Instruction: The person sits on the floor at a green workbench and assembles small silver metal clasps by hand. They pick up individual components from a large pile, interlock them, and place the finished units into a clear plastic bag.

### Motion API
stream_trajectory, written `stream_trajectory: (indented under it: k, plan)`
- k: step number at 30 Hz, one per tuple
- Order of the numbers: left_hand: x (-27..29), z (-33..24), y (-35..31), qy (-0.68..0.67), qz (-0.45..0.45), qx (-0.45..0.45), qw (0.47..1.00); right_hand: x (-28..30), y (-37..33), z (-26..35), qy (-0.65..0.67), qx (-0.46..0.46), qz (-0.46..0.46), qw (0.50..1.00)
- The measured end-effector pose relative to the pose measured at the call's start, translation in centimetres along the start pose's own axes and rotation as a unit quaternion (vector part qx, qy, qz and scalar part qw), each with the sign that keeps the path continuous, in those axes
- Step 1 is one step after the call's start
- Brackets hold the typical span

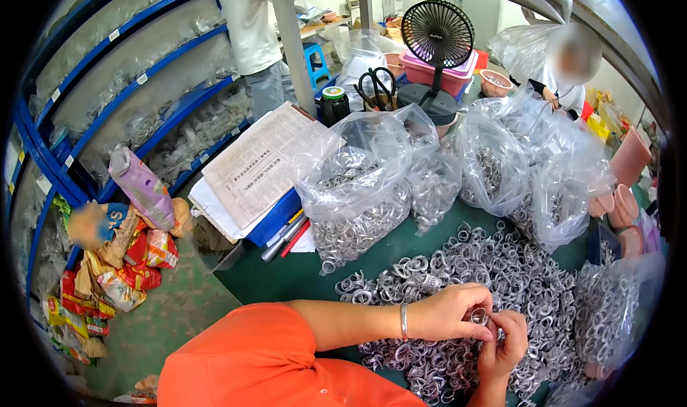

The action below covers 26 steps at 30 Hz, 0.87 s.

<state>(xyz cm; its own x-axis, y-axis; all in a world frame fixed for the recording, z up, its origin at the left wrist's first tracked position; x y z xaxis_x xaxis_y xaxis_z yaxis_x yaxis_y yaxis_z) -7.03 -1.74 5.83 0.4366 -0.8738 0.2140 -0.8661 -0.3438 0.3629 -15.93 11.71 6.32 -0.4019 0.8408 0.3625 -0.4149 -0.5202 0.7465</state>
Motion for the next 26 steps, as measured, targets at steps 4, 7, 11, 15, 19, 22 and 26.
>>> stream_trajectory:
  k: [4, 7, 11, 15, 19, 22, 26]
  plan:
    - [-0.2, -0.3, -0.3, 0.036, -0.035, -0.036, 0.998, 0.0, -0.3, -0.1, 0.0, -0.013, 0.027, 1.0]
    - [-0.3, -0.2, -0.5, 0.045, -0.06, -0.074, 0.994, 0.0, -0.3, -0.1, 0.024, -0.005, 0.023, 0.999]
    - [-0.4, -0.2, -0.7, 0.04, -0.052, -0.064, 0.996, -0.1, -0.3, 0.4, 0.04, -0.029, 0.04, 0.998]
    - [0.3, -0.4, -0.1, 0.054, -0.015, -0.081, 0.995, -0.2, 0.2, 1.0, 0.038, -0.024, 0.039, 0.998]
    - [0.6, -0.4, 0.2, 0.03, 0.029, -0.1, 0.994, -0.1, -0.5, 0.0, 0.102, -0.076, 0.016, 0.992]
    - [0.4, -0.2, 0.1, 0.013, 0.033, -0.097, 0.995, 0.3, -0.4, 0.2, 0.111, -0.091, 0.03, 0.989]
    - [0.1, 0.6, 0.2, -0.015, 0.033, -0.128, 0.991, 0.5, -1.7, -2.5, 0.116, -0.078, 0.019, 0.99]
Point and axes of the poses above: each hand's wrist, its own y-axis towards the middle knuckle, its own x-axis out of the back of the hand, z = x × y, the point moved 3 cm from there along y, towards the middle knuckle, and after that the axes turned 6 degrees about -z, right-handed, at the moved point
